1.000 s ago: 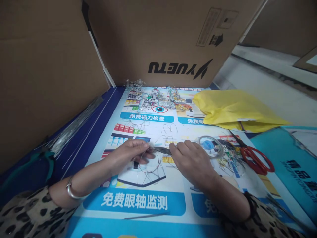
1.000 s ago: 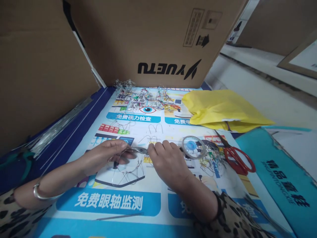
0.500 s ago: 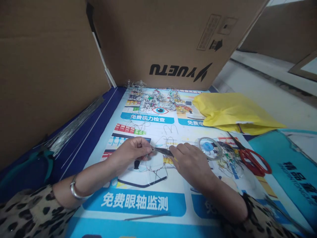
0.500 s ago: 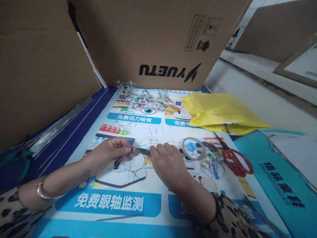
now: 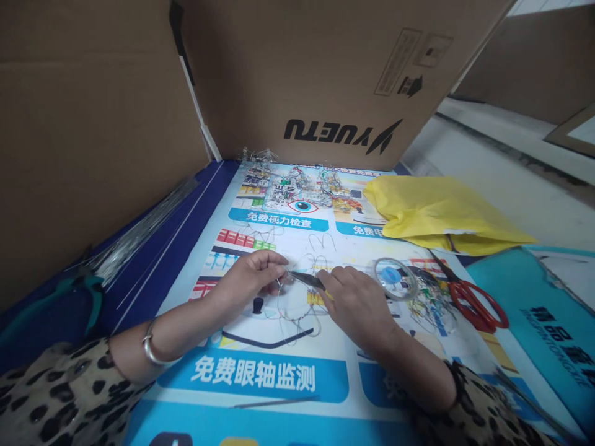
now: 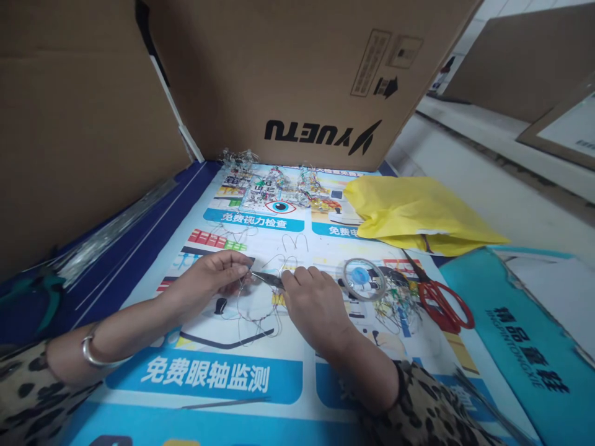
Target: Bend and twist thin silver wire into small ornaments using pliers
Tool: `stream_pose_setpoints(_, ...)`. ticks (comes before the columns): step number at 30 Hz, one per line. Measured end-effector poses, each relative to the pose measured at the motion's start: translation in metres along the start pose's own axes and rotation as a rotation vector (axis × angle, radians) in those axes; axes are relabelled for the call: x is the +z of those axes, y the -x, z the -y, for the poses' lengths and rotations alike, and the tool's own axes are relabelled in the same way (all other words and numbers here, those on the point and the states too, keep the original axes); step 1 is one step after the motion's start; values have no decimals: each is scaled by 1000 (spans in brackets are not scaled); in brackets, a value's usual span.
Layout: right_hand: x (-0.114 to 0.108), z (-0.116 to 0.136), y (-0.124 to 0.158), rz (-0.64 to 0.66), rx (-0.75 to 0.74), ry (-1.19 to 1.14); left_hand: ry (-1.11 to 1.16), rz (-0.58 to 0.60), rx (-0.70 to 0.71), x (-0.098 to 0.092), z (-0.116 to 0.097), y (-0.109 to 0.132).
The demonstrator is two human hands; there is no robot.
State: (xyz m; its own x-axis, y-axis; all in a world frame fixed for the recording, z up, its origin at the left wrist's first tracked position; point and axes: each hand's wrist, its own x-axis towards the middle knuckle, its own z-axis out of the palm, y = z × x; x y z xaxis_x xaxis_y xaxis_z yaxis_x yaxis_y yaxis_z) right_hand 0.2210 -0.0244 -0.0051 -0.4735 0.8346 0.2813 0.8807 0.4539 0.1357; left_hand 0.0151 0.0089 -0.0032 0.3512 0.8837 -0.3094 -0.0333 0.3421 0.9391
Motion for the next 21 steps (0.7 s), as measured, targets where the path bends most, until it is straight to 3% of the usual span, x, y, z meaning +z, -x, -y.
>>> stream_pose_setpoints(11,-1,1,5,69,136,1,-112,-108,136,0,5,0)
stream_pose_setpoints(21,2,3,5,49,125,-25,-57,-59,41,1,4,0)
